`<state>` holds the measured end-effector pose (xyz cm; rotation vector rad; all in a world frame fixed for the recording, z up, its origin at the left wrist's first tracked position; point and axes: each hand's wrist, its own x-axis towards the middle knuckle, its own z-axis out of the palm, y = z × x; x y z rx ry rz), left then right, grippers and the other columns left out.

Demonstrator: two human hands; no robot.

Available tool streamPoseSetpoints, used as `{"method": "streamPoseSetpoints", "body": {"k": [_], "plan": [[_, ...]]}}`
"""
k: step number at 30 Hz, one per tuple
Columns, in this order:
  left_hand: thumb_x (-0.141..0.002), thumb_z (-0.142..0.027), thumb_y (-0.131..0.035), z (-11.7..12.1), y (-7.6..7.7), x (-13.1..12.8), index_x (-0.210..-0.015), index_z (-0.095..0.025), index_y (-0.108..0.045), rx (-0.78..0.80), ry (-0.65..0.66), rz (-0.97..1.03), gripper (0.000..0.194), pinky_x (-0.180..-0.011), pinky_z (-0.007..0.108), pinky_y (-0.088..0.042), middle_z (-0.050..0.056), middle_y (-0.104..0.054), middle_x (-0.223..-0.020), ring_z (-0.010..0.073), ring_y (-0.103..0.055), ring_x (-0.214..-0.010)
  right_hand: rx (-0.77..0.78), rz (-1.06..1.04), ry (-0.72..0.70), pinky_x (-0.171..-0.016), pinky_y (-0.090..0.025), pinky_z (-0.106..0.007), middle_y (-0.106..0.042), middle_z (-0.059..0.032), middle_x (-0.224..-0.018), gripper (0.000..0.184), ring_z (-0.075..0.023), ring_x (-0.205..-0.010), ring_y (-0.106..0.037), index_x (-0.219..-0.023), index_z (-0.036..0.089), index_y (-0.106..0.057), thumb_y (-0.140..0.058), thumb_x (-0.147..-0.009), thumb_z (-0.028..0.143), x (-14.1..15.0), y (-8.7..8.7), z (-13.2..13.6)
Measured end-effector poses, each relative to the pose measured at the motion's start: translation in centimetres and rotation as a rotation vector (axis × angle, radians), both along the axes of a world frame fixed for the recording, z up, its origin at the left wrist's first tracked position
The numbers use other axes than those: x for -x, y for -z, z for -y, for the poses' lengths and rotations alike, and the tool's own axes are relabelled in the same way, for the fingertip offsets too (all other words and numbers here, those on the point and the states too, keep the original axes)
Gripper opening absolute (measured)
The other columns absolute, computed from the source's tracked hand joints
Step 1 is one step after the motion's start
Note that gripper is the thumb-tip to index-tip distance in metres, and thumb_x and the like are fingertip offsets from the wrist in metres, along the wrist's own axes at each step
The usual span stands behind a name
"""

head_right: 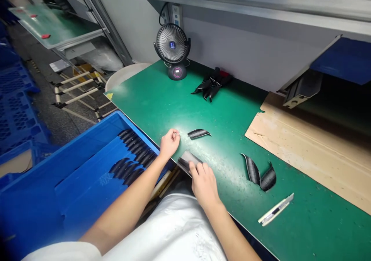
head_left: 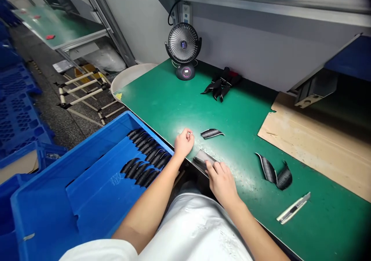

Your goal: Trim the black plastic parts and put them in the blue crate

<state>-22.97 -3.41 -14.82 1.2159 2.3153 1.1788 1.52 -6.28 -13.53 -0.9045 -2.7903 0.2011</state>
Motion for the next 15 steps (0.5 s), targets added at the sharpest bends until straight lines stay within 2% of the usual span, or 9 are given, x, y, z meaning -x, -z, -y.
{"method": "streamPoseSetpoints", "body": {"k": [4,9,12,15], "plan": [[-0.081,-0.024,-0.045,0.0,0.1,0.0,-0.082,-0.022,-0.055,-0.001,-0.01,0.01,0.01,-0.055,0.024,-0.031,-0.007,-0.04,-0.052,0.0121,-0.043,-0.05,-0.031,-0.007,0.023,-0.064,-0.034,-0.034,-0.05,-0.0071,-0.079,0.032,-0.0225,-0.073,-0.04,-0.124,0.014,-0.05,-0.042,-0.094,0.019,-0.6,-0.1,0.4],[-0.082,-0.024,-0.044,0.1,0.1,-0.1,-0.083,-0.022,-0.054,-0.008,-0.012,0.009,0.01,-0.055,0.023,-0.032,-0.007,-0.038,-0.052,0.0118,-0.043,-0.05,-0.012,0.002,-0.024,-0.068,-0.036,-0.035,-0.051,-0.008,-0.083,0.033,-0.0234,-0.08,-0.043,-0.124,0.016,-0.051,-0.041,-0.092,0.016,0.9,-0.5,0.0],[-0.082,-0.024,-0.044,0.2,0.0,-0.1,-0.082,-0.022,-0.054,-0.017,-0.015,0.011,0.01,-0.055,0.023,-0.032,-0.007,-0.038,-0.052,0.0116,-0.042,-0.049,-0.008,0.009,-0.012,-0.065,-0.036,-0.034,-0.051,-0.0078,-0.08,0.031,-0.0233,-0.077,-0.043,-0.122,0.014,-0.053,-0.042,-0.094,0.023,-0.3,-0.9,-1.3],[-0.082,-0.024,-0.044,0.3,0.0,-0.1,-0.082,-0.022,-0.054,-0.016,-0.026,0.008,0.01,-0.055,0.023,-0.033,-0.007,-0.038,-0.052,0.0117,-0.042,-0.05,0.039,0.061,0.02,-0.066,-0.036,-0.035,-0.053,-0.0103,-0.083,0.034,-0.0257,-0.081,-0.043,-0.123,0.014,-0.054,-0.039,-0.095,0.028,-2.0,-1.4,-3.8]]}}
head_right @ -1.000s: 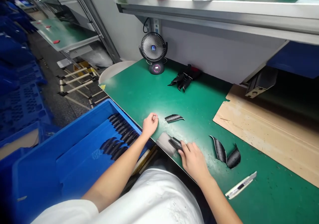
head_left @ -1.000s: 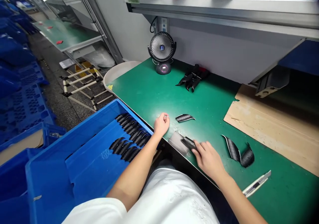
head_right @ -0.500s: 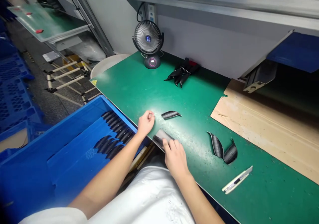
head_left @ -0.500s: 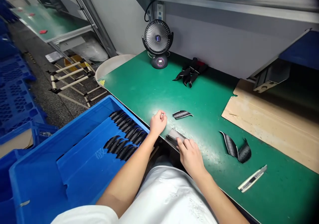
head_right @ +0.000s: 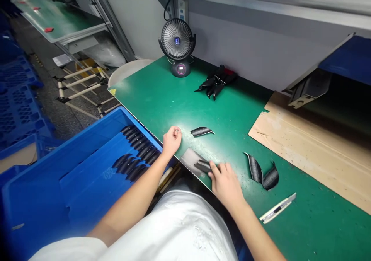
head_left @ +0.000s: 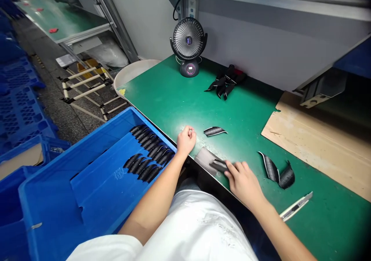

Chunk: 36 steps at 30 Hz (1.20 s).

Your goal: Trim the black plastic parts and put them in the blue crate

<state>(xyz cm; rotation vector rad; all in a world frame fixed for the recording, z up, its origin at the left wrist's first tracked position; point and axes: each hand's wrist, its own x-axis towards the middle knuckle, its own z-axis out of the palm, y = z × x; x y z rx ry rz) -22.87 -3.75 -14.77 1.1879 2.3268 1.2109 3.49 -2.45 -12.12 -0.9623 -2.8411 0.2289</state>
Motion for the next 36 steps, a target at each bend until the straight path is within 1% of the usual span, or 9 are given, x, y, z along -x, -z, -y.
{"method": "streamPoseSetpoints", "body": {"k": [3,5,9,12,18,21,28,32,36], "plan": [[-0.082,-0.024,-0.044,0.0,0.0,-0.1,-0.082,-0.022,-0.054,0.007,-0.004,-0.006,0.011,-0.056,0.023,-0.033,-0.006,-0.039,-0.053,0.0121,-0.043,-0.051,0.061,0.028,-0.065,-0.07,-0.037,-0.034,-0.055,-0.0076,-0.084,0.034,-0.0246,-0.084,-0.044,-0.125,0.022,-0.054,-0.041,-0.095,0.031,-0.5,-0.4,-2.2],[-0.081,-0.024,-0.044,-0.1,0.0,-0.2,-0.082,-0.022,-0.055,0.009,-0.005,-0.009,0.011,-0.056,0.023,-0.033,-0.006,-0.04,-0.053,0.0124,-0.043,-0.051,0.077,0.026,-0.103,-0.071,-0.038,-0.033,-0.054,-0.0056,-0.081,0.036,-0.023,-0.082,-0.044,-0.127,0.025,-0.052,-0.043,-0.095,0.035,-0.4,-0.4,-2.6],[-0.08,-0.023,-0.045,-0.1,-0.2,-0.5,-0.081,-0.022,-0.055,0.002,0.006,-0.014,0.01,-0.054,0.023,-0.031,-0.006,-0.04,-0.052,0.0125,-0.043,-0.05,0.049,-0.017,-0.024,-0.072,-0.037,-0.034,-0.054,-0.0073,-0.079,0.04,-0.0243,-0.082,-0.044,-0.131,0.019,-0.049,-0.04,-0.096,0.035,1.2,0.1,-1.2],[-0.081,-0.024,-0.045,0.0,-0.2,-0.6,-0.082,-0.022,-0.055,-0.004,0.013,-0.017,0.01,-0.054,0.024,-0.03,-0.006,-0.042,-0.053,0.0124,-0.043,-0.051,0.034,-0.038,-0.002,-0.075,-0.036,-0.035,-0.055,-0.0074,-0.082,0.039,-0.025,-0.085,-0.043,-0.131,0.021,-0.05,-0.039,-0.096,0.036,2.3,0.5,-0.6],[-0.08,-0.024,-0.045,0.2,0.1,-0.4,-0.083,-0.022,-0.056,0.007,0.016,-0.002,0.012,-0.054,0.023,-0.03,-0.006,-0.043,-0.052,0.0124,-0.044,-0.051,0.027,-0.037,-0.016,-0.073,-0.036,-0.034,-0.055,-0.0076,-0.076,0.039,-0.0238,-0.078,-0.042,-0.124,0.014,-0.055,-0.038,-0.096,0.035,1.6,0.4,-1.5],[-0.08,-0.024,-0.045,0.2,0.1,-0.4,-0.083,-0.022,-0.056,0.01,0.008,-0.004,0.012,-0.055,0.023,-0.031,-0.006,-0.042,-0.053,0.0126,-0.044,-0.051,0.025,-0.054,-0.026,-0.073,-0.036,-0.034,-0.056,-0.0076,-0.079,0.039,-0.0243,-0.082,-0.044,-0.126,0.018,-0.053,-0.039,-0.096,0.037,2.3,0.7,-1.9],[-0.08,-0.024,-0.044,0.2,0.0,-0.5,-0.083,-0.022,-0.055,0.018,-0.01,-0.005,0.012,-0.056,0.023,-0.032,-0.006,-0.041,-0.053,0.0126,-0.043,-0.052,0.015,-0.065,-0.008,-0.07,-0.036,-0.035,-0.055,-0.0087,-0.075,0.041,-0.0249,-0.078,-0.043,-0.124,0.014,-0.055,-0.037,-0.096,0.036,2.3,0.6,-1.7],[-0.08,-0.023,-0.044,0.1,-0.1,-0.5,-0.083,-0.022,-0.055,0.018,-0.012,-0.007,0.012,-0.056,0.023,-0.033,-0.006,-0.04,-0.053,0.0124,-0.043,-0.051,0.015,-0.072,-0.025,-0.07,-0.036,-0.034,-0.055,-0.008,-0.079,0.04,-0.0253,-0.083,-0.043,-0.129,0.018,-0.051,-0.041,-0.095,0.037,2.8,0.6,-1.6],[-0.08,-0.023,-0.045,0.2,0.0,-0.4,-0.082,-0.022,-0.056,0.011,-0.018,-0.003,0.011,-0.056,0.023,-0.033,-0.006,-0.04,-0.053,0.0122,-0.043,-0.052,-0.016,-0.059,-0.019,-0.068,-0.035,-0.034,-0.051,-0.0075,-0.074,0.039,-0.0241,-0.076,-0.041,-0.126,0.014,-0.054,-0.041,-0.095,0.034,2.2,0.1,-0.9]]}}
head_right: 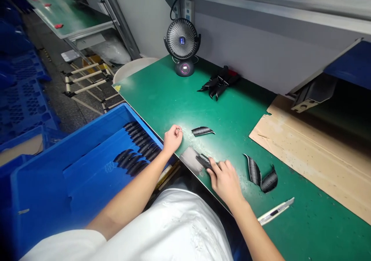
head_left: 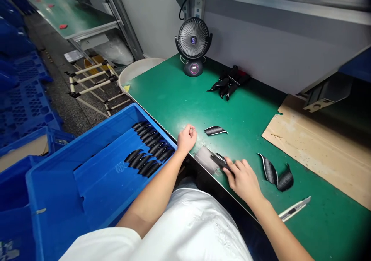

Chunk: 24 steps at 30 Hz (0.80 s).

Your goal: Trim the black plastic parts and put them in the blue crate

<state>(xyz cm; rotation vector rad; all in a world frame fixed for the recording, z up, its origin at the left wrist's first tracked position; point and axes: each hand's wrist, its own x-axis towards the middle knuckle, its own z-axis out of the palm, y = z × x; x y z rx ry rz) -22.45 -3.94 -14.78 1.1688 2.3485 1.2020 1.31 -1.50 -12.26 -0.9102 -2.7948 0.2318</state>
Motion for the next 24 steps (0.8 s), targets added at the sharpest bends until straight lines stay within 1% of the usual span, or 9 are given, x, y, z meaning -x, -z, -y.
{"method": "streamPoseSetpoints", "body": {"k": [2,5,7,10,14,16,19,24], "plan": [[-0.08,-0.023,-0.044,0.0,0.1,0.0,-0.083,-0.022,-0.055,-0.006,-0.002,-0.001,0.012,-0.057,0.023,-0.033,-0.006,-0.04,-0.054,0.0119,-0.043,-0.052,-0.025,0.008,0.014,-0.067,-0.035,-0.035,-0.051,-0.0084,-0.075,0.039,-0.0247,-0.077,-0.04,-0.126,0.014,-0.055,-0.042,-0.095,0.033,0.6,-0.2,0.4],[-0.081,-0.024,-0.044,0.0,0.1,0.0,-0.083,-0.021,-0.055,-0.017,0.003,0.002,0.011,-0.057,0.023,-0.034,-0.006,-0.039,-0.054,0.0118,-0.043,-0.052,-0.036,0.02,0.007,-0.067,-0.034,-0.035,-0.052,-0.0092,-0.079,0.038,-0.0259,-0.081,-0.041,-0.129,0.018,-0.052,-0.042,-0.094,0.028,1.6,-0.3,1.1],[-0.08,-0.024,-0.044,-0.1,0.2,0.0,-0.082,-0.021,-0.055,-0.024,0.005,0.012,0.011,-0.057,0.023,-0.034,-0.006,-0.039,-0.053,0.0119,-0.042,-0.051,-0.053,0.026,0.006,-0.066,-0.033,-0.035,-0.051,-0.0084,-0.078,0.037,-0.0251,-0.079,-0.041,-0.129,0.019,-0.052,-0.042,-0.094,0.025,1.2,-0.3,1.7],[-0.081,-0.024,-0.044,0.0,0.2,0.0,-0.082,-0.021,-0.054,-0.038,0.002,0.024,0.011,-0.057,0.023,-0.033,-0.007,-0.038,-0.052,0.0118,-0.042,-0.05,-0.1,0.044,0.049,-0.064,-0.031,-0.035,-0.048,-0.0073,-0.073,0.037,-0.024,-0.073,-0.039,-0.128,0.018,-0.053,-0.043,-0.093,0.022,0.3,-0.3,2.4],[-0.081,-0.023,-0.044,0.1,0.1,0.1,-0.083,-0.021,-0.054,-0.055,-0.006,0.013,0.01,-0.057,0.023,-0.034,-0.007,-0.039,-0.054,0.0114,-0.042,-0.051,-0.104,0.05,0.059,-0.065,-0.032,-0.036,-0.05,-0.0095,-0.079,0.042,-0.0258,-0.078,-0.041,-0.129,0.018,-0.052,-0.044,-0.088,0.013,1.3,-0.1,2.7],[-0.081,-0.023,-0.044,0.2,0.0,0.1,-0.082,-0.021,-0.054,-0.054,0.0,0.007,0.01,-0.057,0.023,-0.034,-0.007,-0.039,-0.053,0.0114,-0.042,-0.051,-0.109,0.042,0.044,-0.066,-0.032,-0.036,-0.05,-0.0092,-0.078,0.044,-0.0262,-0.078,-0.041,-0.131,0.017,-0.05,-0.045,-0.087,0.013,1.4,0.2,2.9],[-0.081,-0.023,-0.043,0.3,0.0,0.2,-0.083,-0.021,-0.054,-0.053,0.004,0.008,0.011,-0.056,0.023,-0.033,-0.007,-0.038,-0.052,0.0114,-0.042,-0.05,-0.146,0.037,0.051,-0.064,-0.031,-0.036,-0.047,-0.0073,-0.074,0.044,-0.0251,-0.073,-0.039,-0.134,0.018,-0.047,-0.044,-0.089,0.016,0.8,0.7,3.4],[-0.081,-0.023,-0.044,0.4,0.1,0.2,-0.082,-0.021,-0.054,-0.059,0.008,0.018,0.01,-0.056,0.023,-0.033,-0.007,-0.039,-0.053,0.0114,-0.042,-0.051,-0.14,0.044,0.035,-0.066,-0.033,-0.037,-0.05,-0.0096,-0.08,0.048,-0.0259,-0.077,-0.041,-0.133,0.015,-0.047,-0.043,-0.086,0.009,1.2,1.1,3.4]]}}
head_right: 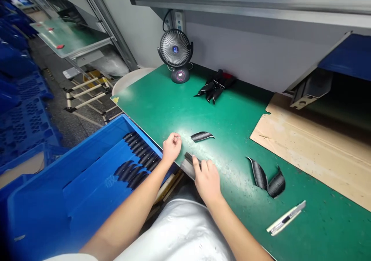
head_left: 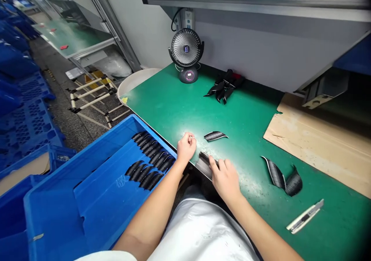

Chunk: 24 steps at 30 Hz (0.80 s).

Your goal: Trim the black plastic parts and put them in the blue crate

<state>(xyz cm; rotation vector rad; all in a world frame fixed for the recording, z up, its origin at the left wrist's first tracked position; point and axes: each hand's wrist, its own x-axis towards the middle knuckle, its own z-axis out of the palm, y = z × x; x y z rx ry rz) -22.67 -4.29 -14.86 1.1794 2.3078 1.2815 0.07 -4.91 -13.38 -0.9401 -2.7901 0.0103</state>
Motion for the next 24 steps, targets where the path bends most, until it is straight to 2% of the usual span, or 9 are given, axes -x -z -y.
{"method": "streamPoseSetpoints", "body": {"k": [4,9,14,19,24], "plan": [[-0.082,-0.022,-0.043,0.0,-0.1,0.1,-0.082,-0.021,-0.054,0.007,0.017,-0.004,0.011,-0.054,0.023,-0.031,-0.007,-0.039,-0.052,0.0115,-0.042,-0.049,-0.037,0.002,-0.031,-0.064,-0.032,-0.036,-0.048,-0.0072,-0.075,0.051,-0.0248,-0.073,-0.04,-0.138,0.018,-0.041,-0.043,-0.087,0.011,-0.9,0.4,0.0],[-0.082,-0.021,-0.043,0.0,-0.2,0.3,-0.083,-0.021,-0.054,0.01,0.018,-0.02,0.011,-0.054,0.024,-0.031,-0.007,-0.042,-0.052,0.012,-0.043,-0.049,-0.028,-0.022,-0.014,-0.066,-0.033,-0.036,-0.05,-0.0082,-0.08,0.045,-0.0247,-0.077,-0.042,-0.133,0.017,-0.046,-0.044,-0.088,0.013,-0.5,0.8,0.0],[-0.084,-0.022,-0.042,-0.1,-0.2,0.5,-0.083,-0.021,-0.053,0.004,0.021,-0.002,0.012,-0.055,0.024,-0.031,-0.007,-0.04,-0.052,0.0122,-0.042,-0.049,0.055,-0.002,0.029,-0.065,-0.033,-0.034,-0.053,-0.007,-0.078,0.039,-0.024,-0.076,-0.043,-0.132,0.018,-0.048,-0.045,-0.093,0.025,-0.3,-0.2,-0.8],[-0.083,-0.022,-0.042,-0.1,-0.1,0.3,-0.083,-0.02,-0.053,0.002,0.017,0.005,0.011,-0.056,0.023,-0.032,-0.007,-0.04,-0.053,0.0118,-0.042,-0.05,0.212,0.066,0.023,-0.07,-0.036,-0.033,-0.059,-0.0072,-0.081,0.035,-0.0248,-0.086,-0.047,-0.125,0.019,-0.054,-0.04,-0.096,0.031,0.0,-1.5,-3.8],[-0.082,-0.021,-0.043,-0.1,0.1,0.1,-0.083,-0.021,-0.054,0.003,0.014,0.003,0.011,-0.056,0.023,-0.032,-0.007,-0.04,-0.053,0.0113,-0.043,-0.05,0.223,0.095,-0.014,-0.071,-0.035,-0.033,-0.058,-0.0066,-0.074,0.037,-0.0244,-0.081,-0.046,-0.125,0.017,-0.055,-0.038,-0.096,0.032,-0.8,-2.2,-4.9]]}}
